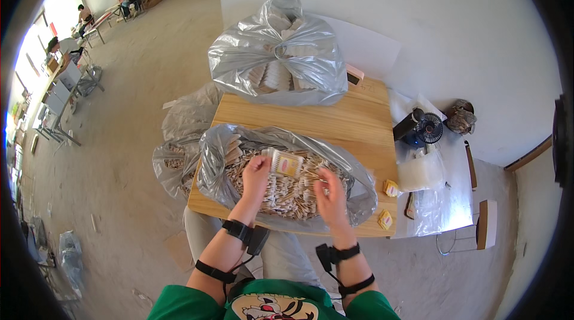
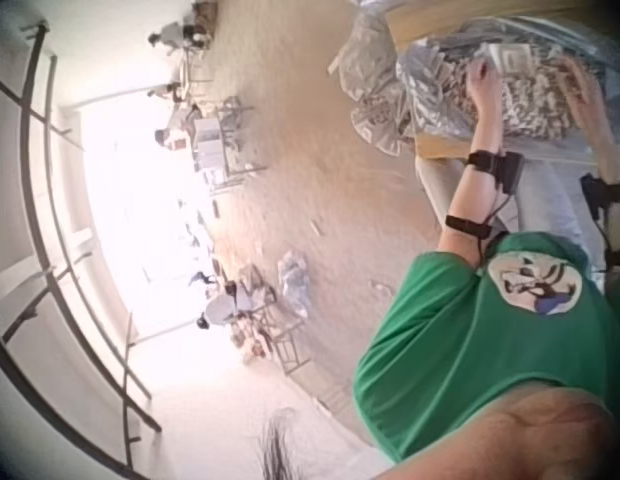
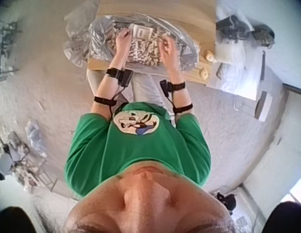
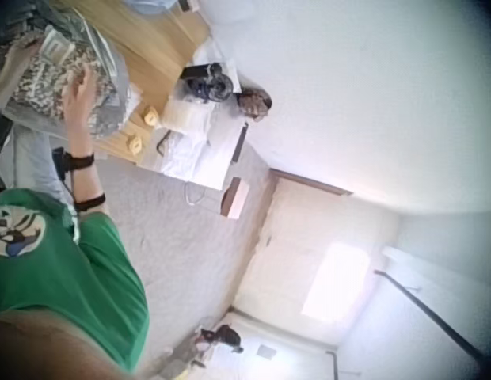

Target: The recorder is sorting small sticks from a large silver bag into smaller organized piles on a wooden table.

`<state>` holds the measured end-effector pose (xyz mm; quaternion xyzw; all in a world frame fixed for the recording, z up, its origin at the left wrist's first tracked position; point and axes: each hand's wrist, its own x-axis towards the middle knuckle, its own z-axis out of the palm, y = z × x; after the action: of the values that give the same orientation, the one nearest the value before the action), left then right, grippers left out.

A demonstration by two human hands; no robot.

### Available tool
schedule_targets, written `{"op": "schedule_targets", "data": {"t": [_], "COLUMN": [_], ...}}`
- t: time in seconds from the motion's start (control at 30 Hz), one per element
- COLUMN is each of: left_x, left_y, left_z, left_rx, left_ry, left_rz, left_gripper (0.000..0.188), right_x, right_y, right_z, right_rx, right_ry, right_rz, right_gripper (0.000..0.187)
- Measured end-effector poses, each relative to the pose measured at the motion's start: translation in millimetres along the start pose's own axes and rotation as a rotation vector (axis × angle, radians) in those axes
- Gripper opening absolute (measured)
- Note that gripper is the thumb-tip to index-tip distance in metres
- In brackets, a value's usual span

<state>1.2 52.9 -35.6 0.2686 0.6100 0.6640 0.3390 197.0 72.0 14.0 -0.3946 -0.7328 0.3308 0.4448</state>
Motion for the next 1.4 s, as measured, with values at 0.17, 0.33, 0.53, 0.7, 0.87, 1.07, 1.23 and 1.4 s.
{"op": "schedule_targets", "data": {"t": [0.17,0.33,0.53,0.7,0.87,1.07,1.23,1.4], "left_x": [-30.8,-28.9,-43.2,-46.2,-47.6,-47.6,-52.0,-59.8], "left_y": [25.6,35.6,32.5,15.4,16.6,16.0,15.6,32.0], "left_z": [8.5,-11.7,2.7,18.4,24.1,21.5,18.2,19.3], "left_rx": [0.221,0.289,-0.198,-0.084,-0.112,0.077,0.351,0.551], "left_ry": [-0.204,-0.444,-0.471,-0.366,-0.38,-0.415,-0.418,-0.392], "left_rz": [0.035,-0.172,-0.473,-0.336,-0.299,-0.159,0.068,0.141], "left_gripper": [0.013,0.014,0.007,0.009,0.01,0.014,0.018,0.017], "right_x": [7.1,13.0,6.6,-0.8,1.3,2.5,-2.7,-9.5], "right_y": [20.7,28.6,-2.2,-16.2,-5.7,-14.7,-17.0,-3.0], "right_z": [33.3,31.6,20.0,24.0,21.4,18.0,15.4,12.8], "right_rx": [0.386,0.408,-0.259,-0.085,-0.031,-0.065,-0.095,-0.163], "right_ry": [-0.035,-0.092,0.014,-0.156,-0.183,-0.202,-0.187,-0.027], "right_rz": [0.36,0.362,-0.132,-0.013,0.036,0.074,0.106,0.17], "right_gripper": [0.035,0.034,0.032,0.03,0.031,0.032,0.028,0.025]}}
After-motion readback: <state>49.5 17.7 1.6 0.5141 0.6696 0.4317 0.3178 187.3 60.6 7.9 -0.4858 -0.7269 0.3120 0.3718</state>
